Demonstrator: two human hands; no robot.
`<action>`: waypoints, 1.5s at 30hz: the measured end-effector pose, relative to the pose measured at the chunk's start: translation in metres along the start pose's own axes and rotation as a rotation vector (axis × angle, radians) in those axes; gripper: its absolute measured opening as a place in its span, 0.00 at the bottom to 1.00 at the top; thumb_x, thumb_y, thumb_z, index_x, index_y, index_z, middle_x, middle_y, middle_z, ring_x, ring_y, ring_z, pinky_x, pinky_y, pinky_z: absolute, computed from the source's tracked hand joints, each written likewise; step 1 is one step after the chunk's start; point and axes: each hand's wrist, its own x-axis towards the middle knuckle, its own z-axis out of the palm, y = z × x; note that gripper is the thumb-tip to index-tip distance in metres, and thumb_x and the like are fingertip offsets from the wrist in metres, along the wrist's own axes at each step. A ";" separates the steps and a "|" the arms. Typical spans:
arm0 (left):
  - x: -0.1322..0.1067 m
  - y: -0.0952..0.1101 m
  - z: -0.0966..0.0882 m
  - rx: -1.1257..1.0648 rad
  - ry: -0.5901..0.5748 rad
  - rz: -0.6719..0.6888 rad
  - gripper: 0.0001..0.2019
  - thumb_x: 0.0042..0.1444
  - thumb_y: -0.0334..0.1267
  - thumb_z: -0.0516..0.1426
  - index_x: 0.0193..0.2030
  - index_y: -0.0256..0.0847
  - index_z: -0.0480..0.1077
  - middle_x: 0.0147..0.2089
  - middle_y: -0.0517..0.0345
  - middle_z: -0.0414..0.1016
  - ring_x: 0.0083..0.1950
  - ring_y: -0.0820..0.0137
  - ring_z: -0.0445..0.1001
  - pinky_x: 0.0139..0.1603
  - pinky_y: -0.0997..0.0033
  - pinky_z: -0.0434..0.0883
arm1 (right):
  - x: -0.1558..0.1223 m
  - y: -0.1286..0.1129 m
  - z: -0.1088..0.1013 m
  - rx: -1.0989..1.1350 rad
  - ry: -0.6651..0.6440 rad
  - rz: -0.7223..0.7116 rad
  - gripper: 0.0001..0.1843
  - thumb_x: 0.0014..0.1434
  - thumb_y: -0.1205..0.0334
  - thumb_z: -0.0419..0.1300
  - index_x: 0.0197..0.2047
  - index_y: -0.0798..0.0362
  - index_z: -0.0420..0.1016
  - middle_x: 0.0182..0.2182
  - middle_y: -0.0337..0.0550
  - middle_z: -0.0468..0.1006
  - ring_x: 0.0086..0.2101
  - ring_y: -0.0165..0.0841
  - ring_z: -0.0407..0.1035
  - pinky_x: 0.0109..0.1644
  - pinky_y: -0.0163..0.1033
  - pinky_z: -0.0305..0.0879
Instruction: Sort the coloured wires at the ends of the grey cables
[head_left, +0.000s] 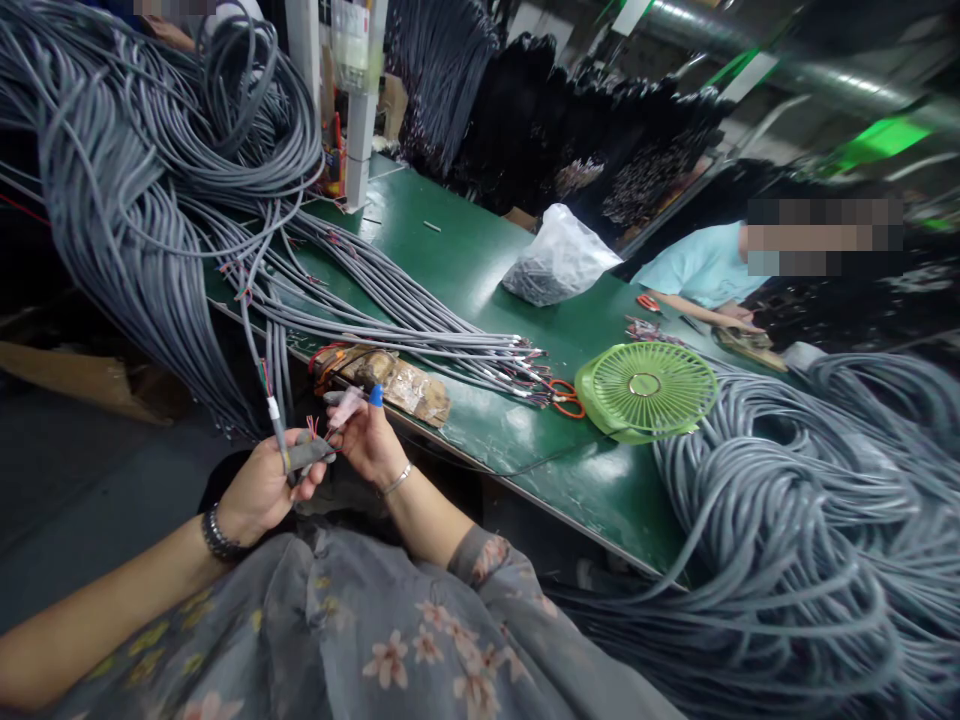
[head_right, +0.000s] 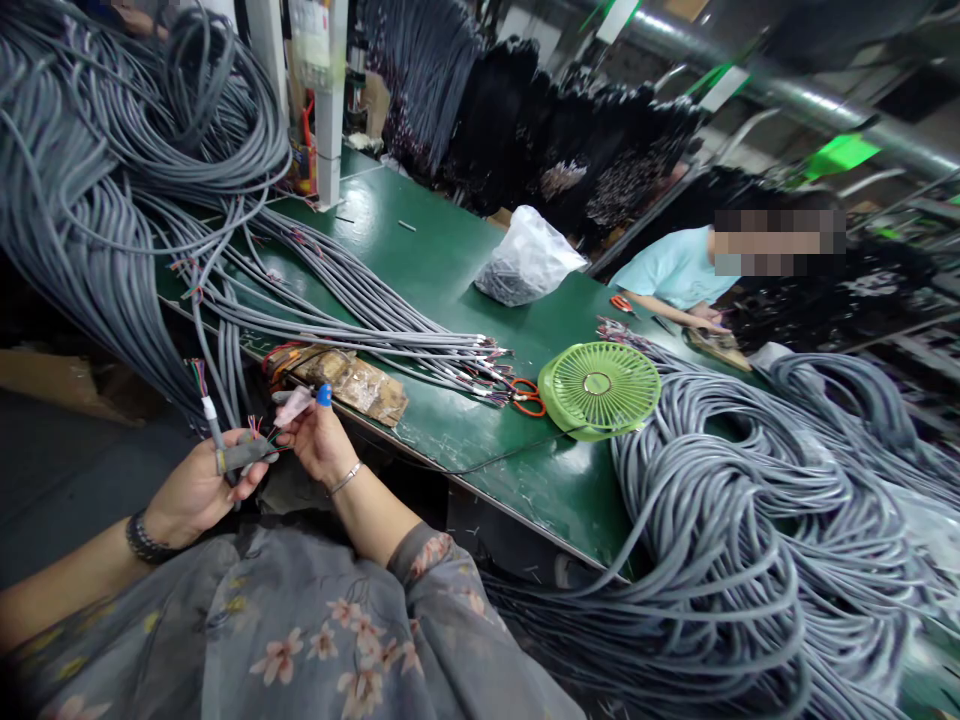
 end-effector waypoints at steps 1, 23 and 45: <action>-0.002 -0.001 0.001 0.013 0.006 0.015 0.15 0.33 0.43 0.73 0.22 0.39 0.75 0.15 0.60 0.72 0.13 0.79 0.62 0.14 0.79 0.52 | -0.002 -0.001 -0.001 -0.012 -0.017 0.007 0.28 0.66 0.33 0.61 0.34 0.52 0.77 0.29 0.41 0.79 0.27 0.31 0.69 0.29 0.33 0.67; -0.007 -0.006 0.013 -0.027 0.122 0.117 0.15 0.34 0.43 0.73 0.23 0.38 0.75 0.18 0.60 0.75 0.16 0.76 0.67 0.17 0.78 0.60 | 0.003 0.000 -0.007 -0.015 0.036 0.002 0.20 0.62 0.42 0.71 0.37 0.51 0.78 0.29 0.38 0.79 0.31 0.31 0.71 0.36 0.35 0.68; -0.013 -0.007 0.007 -0.055 0.221 0.167 0.14 0.31 0.40 0.73 0.22 0.39 0.75 0.18 0.59 0.76 0.16 0.76 0.68 0.17 0.78 0.62 | -0.015 -0.008 -0.004 -0.116 -0.008 -0.025 0.17 0.64 0.47 0.68 0.34 0.53 0.78 0.28 0.38 0.77 0.27 0.28 0.67 0.30 0.31 0.68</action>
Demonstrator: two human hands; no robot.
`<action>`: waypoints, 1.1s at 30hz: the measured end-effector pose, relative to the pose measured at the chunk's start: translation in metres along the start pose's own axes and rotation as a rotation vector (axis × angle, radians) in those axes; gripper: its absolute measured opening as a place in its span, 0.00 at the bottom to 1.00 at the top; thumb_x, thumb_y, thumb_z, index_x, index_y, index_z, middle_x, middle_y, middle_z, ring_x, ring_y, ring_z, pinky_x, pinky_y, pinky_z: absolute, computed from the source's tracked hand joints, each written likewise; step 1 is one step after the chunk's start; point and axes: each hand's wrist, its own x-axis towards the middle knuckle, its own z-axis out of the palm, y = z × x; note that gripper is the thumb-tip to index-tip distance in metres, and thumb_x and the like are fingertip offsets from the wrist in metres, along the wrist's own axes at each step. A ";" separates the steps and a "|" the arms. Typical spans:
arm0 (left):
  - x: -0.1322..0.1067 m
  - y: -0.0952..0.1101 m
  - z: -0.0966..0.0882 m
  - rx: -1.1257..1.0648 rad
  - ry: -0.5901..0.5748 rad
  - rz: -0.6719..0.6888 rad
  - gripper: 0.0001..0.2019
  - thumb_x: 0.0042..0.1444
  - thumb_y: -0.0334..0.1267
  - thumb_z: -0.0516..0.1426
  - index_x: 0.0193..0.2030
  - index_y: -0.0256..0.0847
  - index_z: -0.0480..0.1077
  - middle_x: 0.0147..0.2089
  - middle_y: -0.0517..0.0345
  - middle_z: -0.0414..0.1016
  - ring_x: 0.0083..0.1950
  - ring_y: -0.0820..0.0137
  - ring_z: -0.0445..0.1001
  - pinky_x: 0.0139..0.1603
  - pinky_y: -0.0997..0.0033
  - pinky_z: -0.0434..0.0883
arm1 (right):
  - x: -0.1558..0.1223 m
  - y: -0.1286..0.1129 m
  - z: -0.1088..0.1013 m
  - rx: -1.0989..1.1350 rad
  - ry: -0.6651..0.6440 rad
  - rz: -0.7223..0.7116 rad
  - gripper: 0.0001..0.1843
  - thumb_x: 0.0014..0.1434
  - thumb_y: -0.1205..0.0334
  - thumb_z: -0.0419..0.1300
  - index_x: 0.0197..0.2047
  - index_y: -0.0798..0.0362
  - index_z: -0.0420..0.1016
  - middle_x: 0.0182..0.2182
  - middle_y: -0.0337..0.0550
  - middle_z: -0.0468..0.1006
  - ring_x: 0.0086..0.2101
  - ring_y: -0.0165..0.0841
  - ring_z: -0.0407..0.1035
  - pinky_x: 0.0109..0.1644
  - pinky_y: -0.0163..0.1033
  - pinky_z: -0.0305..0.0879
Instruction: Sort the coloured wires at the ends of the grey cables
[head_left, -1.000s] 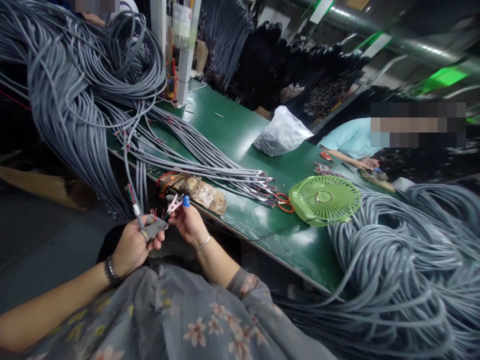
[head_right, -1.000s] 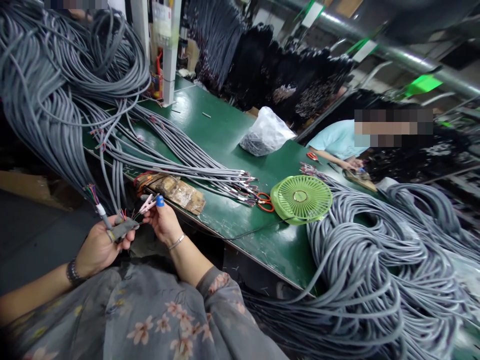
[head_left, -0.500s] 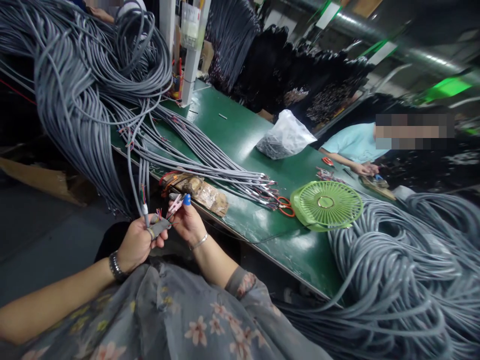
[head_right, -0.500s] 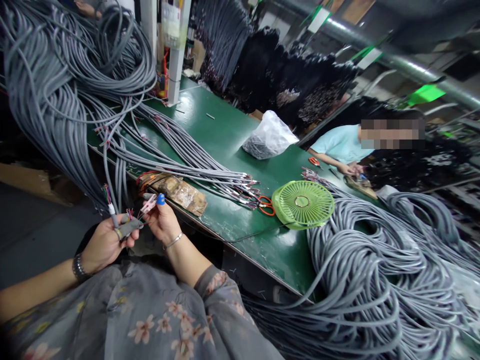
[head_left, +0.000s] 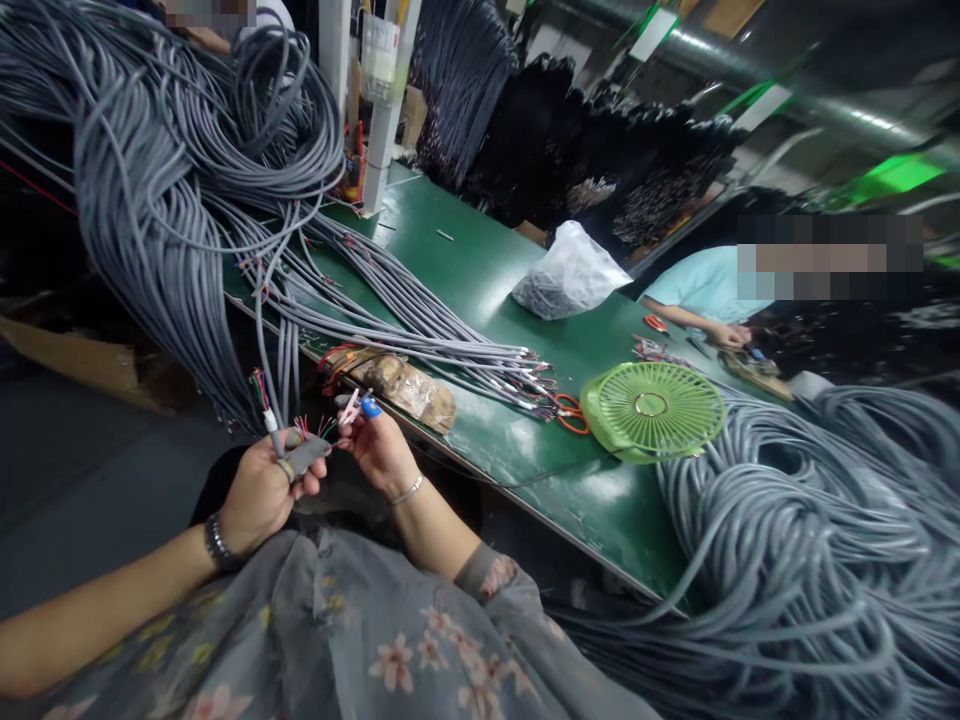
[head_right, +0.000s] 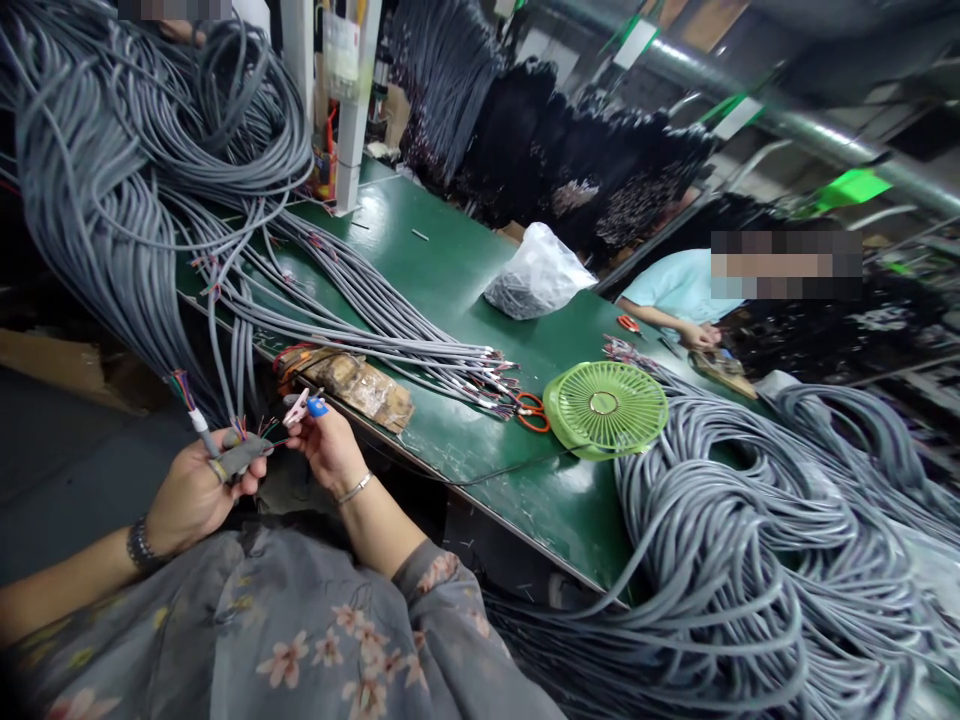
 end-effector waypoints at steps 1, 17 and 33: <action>0.000 0.000 0.000 -0.001 0.002 0.003 0.14 0.31 0.40 0.73 0.22 0.39 0.74 0.18 0.59 0.76 0.16 0.76 0.68 0.17 0.79 0.61 | 0.000 0.000 0.000 -0.006 0.002 -0.006 0.17 0.63 0.47 0.68 0.34 0.53 0.78 0.28 0.38 0.77 0.27 0.28 0.66 0.30 0.31 0.68; 0.003 -0.001 0.010 -0.021 -0.004 -0.049 0.16 0.28 0.42 0.74 0.22 0.38 0.75 0.17 0.59 0.76 0.16 0.77 0.67 0.17 0.79 0.59 | 0.012 0.006 0.006 0.175 0.089 0.028 0.18 0.60 0.48 0.73 0.31 0.52 0.78 0.26 0.37 0.78 0.26 0.28 0.67 0.30 0.33 0.67; 0.006 -0.001 0.015 0.055 0.010 -0.084 0.16 0.28 0.45 0.71 0.18 0.40 0.70 0.15 0.60 0.73 0.14 0.78 0.65 0.16 0.80 0.57 | 0.012 0.008 0.011 0.213 0.107 0.004 0.16 0.59 0.51 0.75 0.34 0.54 0.79 0.25 0.37 0.79 0.25 0.27 0.69 0.28 0.30 0.66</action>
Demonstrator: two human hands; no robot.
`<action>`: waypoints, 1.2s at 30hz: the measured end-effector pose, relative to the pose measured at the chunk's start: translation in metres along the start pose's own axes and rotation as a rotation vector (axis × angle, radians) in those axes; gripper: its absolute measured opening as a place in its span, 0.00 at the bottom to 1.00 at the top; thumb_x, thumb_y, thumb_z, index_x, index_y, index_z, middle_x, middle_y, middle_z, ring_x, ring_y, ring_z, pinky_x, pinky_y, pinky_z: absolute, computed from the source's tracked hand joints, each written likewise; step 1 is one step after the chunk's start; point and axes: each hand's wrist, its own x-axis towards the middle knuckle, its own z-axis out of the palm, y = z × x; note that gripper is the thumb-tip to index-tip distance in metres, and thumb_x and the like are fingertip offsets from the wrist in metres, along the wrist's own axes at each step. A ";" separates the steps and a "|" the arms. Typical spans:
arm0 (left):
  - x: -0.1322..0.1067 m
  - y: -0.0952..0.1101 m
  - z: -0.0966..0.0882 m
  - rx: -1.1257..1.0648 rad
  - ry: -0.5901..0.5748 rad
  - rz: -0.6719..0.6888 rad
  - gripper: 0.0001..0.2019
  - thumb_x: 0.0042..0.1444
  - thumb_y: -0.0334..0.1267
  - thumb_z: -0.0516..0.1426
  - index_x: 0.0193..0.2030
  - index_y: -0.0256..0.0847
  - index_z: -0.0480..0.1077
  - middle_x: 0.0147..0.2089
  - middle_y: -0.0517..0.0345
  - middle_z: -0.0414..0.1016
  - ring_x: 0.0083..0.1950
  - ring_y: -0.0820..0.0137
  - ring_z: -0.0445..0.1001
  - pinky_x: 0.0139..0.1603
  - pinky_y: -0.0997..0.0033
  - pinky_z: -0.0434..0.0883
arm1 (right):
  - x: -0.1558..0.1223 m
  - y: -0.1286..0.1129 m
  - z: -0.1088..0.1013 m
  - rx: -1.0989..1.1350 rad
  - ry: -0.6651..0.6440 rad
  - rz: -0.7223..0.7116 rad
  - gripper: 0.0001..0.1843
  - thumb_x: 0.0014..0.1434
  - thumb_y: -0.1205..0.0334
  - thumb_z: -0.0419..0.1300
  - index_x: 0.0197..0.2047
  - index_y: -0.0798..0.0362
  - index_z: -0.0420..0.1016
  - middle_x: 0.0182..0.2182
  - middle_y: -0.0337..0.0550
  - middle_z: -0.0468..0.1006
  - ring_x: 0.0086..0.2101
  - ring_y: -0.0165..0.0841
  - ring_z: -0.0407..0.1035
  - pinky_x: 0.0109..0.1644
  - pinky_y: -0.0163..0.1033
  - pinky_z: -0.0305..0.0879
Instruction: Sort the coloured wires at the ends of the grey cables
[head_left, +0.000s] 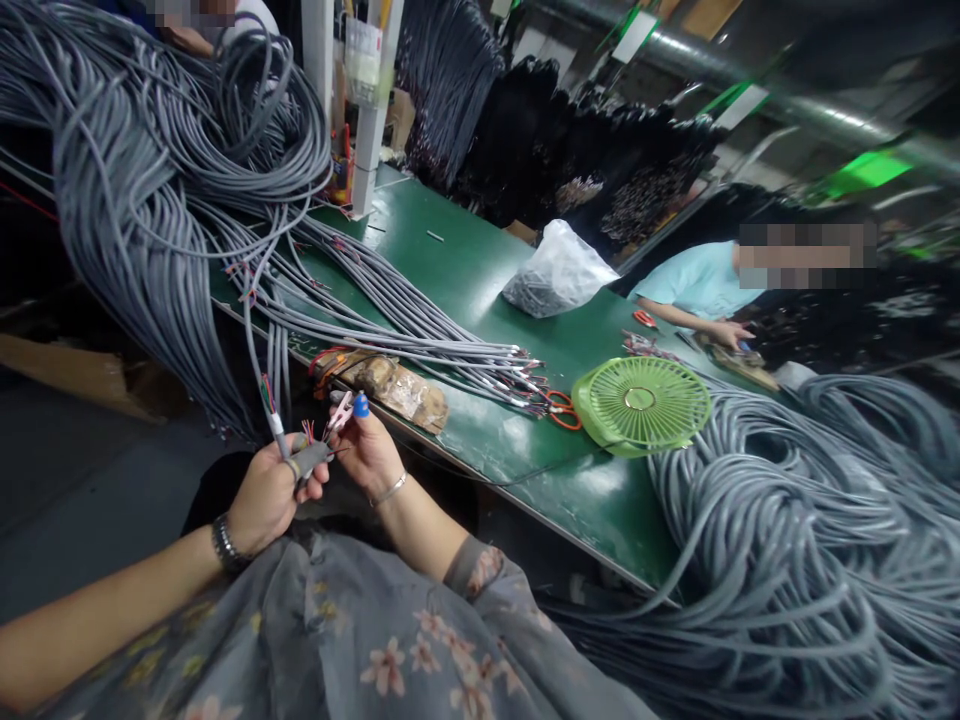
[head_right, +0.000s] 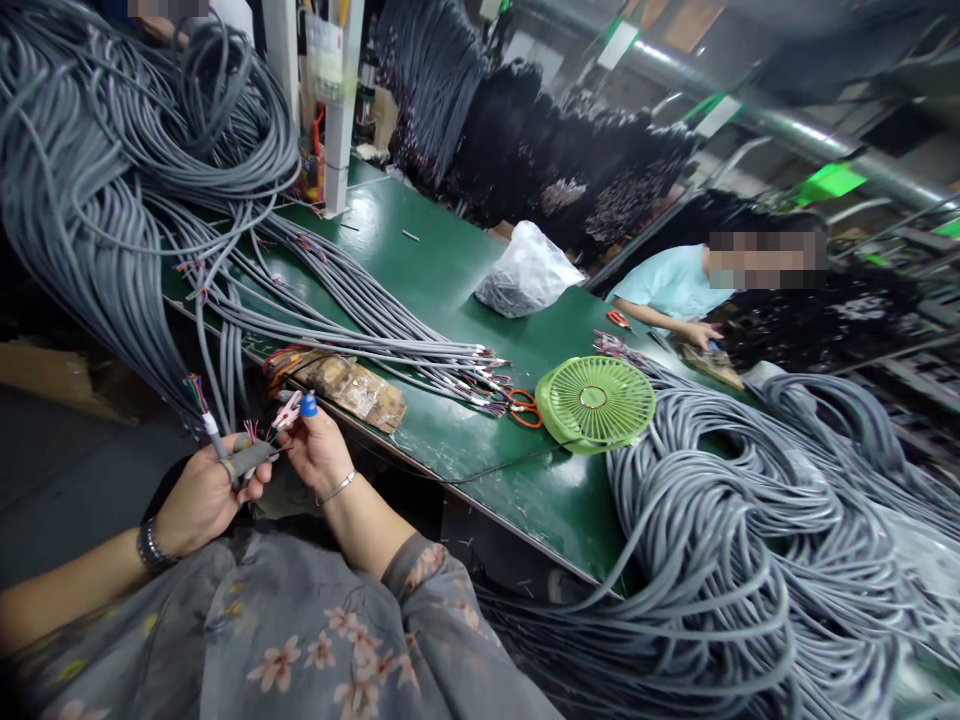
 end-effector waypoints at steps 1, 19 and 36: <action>0.000 0.000 0.000 0.004 -0.005 0.001 0.16 0.28 0.45 0.71 0.18 0.40 0.70 0.15 0.61 0.73 0.14 0.78 0.65 0.16 0.80 0.57 | 0.000 0.000 0.000 -0.008 -0.002 -0.006 0.16 0.58 0.50 0.75 0.34 0.53 0.79 0.25 0.37 0.79 0.26 0.27 0.69 0.28 0.30 0.67; 0.001 0.001 -0.002 -0.004 -0.023 0.006 0.16 0.29 0.45 0.71 0.19 0.40 0.71 0.15 0.62 0.72 0.14 0.77 0.65 0.15 0.80 0.57 | 0.002 0.002 -0.001 -0.018 -0.013 -0.021 0.17 0.59 0.49 0.74 0.32 0.53 0.78 0.25 0.38 0.77 0.26 0.29 0.67 0.28 0.32 0.64; -0.004 -0.003 -0.007 -0.035 0.002 0.069 0.16 0.27 0.44 0.73 0.20 0.40 0.74 0.16 0.60 0.76 0.15 0.76 0.67 0.16 0.79 0.59 | -0.002 -0.002 -0.005 -0.016 -0.077 0.055 0.21 0.64 0.43 0.69 0.31 0.52 0.77 0.27 0.38 0.80 0.27 0.29 0.70 0.29 0.32 0.66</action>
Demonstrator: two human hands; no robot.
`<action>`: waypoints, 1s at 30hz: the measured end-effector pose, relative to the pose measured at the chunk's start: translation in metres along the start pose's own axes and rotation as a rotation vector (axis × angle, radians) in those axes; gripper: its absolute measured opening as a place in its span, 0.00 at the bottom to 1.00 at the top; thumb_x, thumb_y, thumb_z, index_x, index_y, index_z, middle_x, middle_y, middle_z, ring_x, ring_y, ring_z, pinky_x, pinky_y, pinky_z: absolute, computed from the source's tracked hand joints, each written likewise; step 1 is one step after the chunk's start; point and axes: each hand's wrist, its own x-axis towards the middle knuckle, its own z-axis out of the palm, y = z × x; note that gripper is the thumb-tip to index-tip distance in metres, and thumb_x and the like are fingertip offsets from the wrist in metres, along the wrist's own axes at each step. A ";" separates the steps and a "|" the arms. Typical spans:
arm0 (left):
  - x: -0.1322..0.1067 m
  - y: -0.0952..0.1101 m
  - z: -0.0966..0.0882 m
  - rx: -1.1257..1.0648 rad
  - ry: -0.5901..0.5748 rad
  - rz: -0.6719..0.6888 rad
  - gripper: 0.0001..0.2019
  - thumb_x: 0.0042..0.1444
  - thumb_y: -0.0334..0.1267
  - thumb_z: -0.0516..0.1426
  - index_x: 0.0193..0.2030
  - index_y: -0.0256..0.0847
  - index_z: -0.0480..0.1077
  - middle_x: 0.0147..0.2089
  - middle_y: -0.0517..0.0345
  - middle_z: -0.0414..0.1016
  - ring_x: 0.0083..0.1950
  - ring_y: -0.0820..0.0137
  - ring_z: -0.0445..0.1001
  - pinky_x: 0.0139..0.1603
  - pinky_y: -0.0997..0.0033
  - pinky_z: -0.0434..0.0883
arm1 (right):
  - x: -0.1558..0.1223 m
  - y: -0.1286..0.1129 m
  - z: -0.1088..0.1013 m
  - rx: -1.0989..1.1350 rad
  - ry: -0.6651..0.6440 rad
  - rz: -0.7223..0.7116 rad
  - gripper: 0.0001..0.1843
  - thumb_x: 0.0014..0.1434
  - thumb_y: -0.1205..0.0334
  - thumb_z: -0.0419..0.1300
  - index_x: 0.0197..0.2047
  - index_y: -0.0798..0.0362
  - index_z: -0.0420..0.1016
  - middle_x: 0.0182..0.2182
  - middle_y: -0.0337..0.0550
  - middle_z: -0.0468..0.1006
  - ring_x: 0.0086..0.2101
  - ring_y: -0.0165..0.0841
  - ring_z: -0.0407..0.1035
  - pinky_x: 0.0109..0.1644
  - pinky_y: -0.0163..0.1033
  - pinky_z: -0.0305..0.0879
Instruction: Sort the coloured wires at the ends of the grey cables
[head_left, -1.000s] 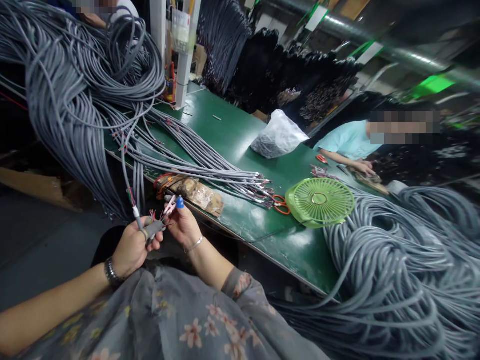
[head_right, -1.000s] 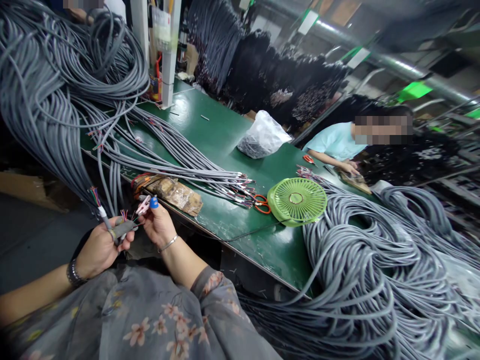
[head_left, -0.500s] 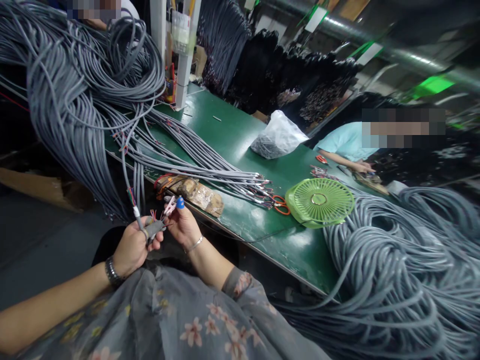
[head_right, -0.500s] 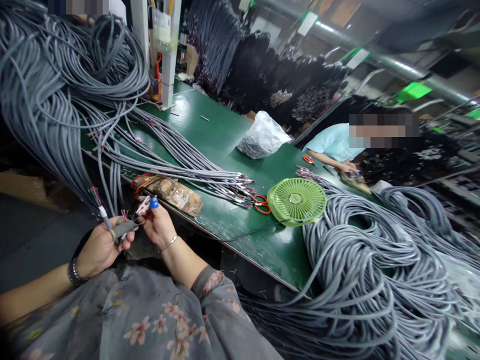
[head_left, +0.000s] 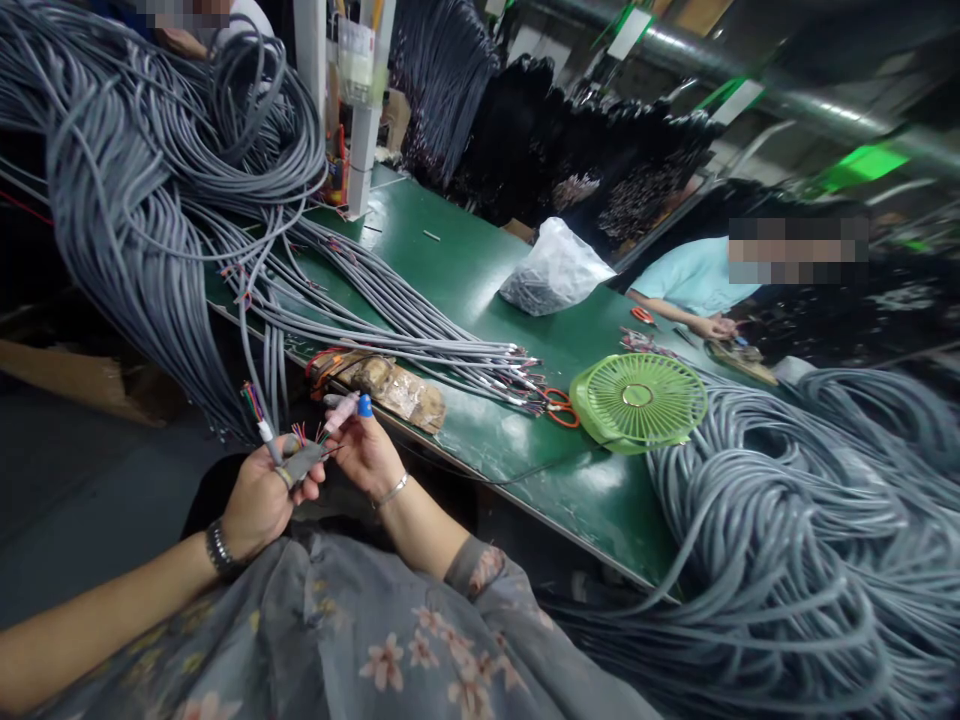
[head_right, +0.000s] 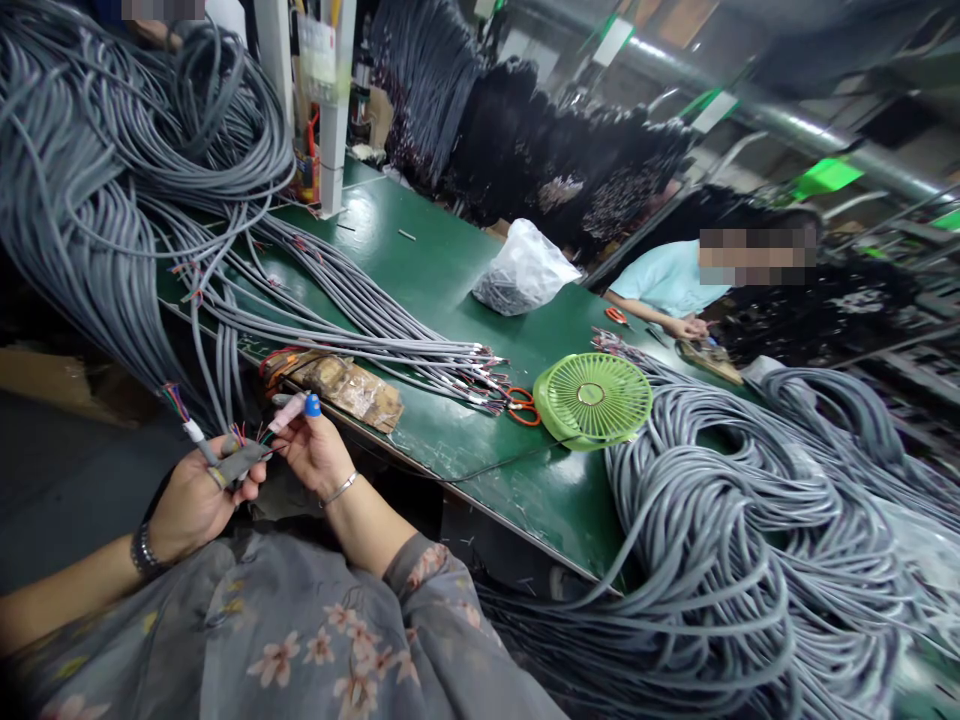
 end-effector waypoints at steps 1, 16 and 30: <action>-0.001 0.000 -0.001 0.004 -0.003 0.005 0.16 0.27 0.44 0.73 0.20 0.40 0.74 0.16 0.60 0.76 0.15 0.76 0.67 0.16 0.78 0.59 | 0.000 0.000 -0.001 -0.006 -0.004 -0.003 0.21 0.64 0.43 0.69 0.32 0.52 0.77 0.27 0.39 0.81 0.27 0.29 0.70 0.29 0.32 0.66; -0.003 0.004 0.000 0.003 0.047 0.017 0.12 0.30 0.41 0.68 0.22 0.41 0.73 0.17 0.61 0.75 0.16 0.77 0.67 0.17 0.78 0.59 | -0.008 -0.003 0.001 -0.075 0.018 -0.076 0.16 0.59 0.49 0.74 0.35 0.52 0.80 0.27 0.37 0.79 0.28 0.28 0.70 0.32 0.31 0.69; 0.001 -0.002 0.003 0.030 0.060 0.011 0.14 0.30 0.42 0.69 0.23 0.41 0.71 0.17 0.62 0.75 0.16 0.77 0.67 0.17 0.79 0.58 | -0.004 0.001 0.000 -0.045 0.054 -0.103 0.14 0.56 0.51 0.76 0.35 0.51 0.80 0.32 0.41 0.83 0.33 0.32 0.74 0.37 0.36 0.70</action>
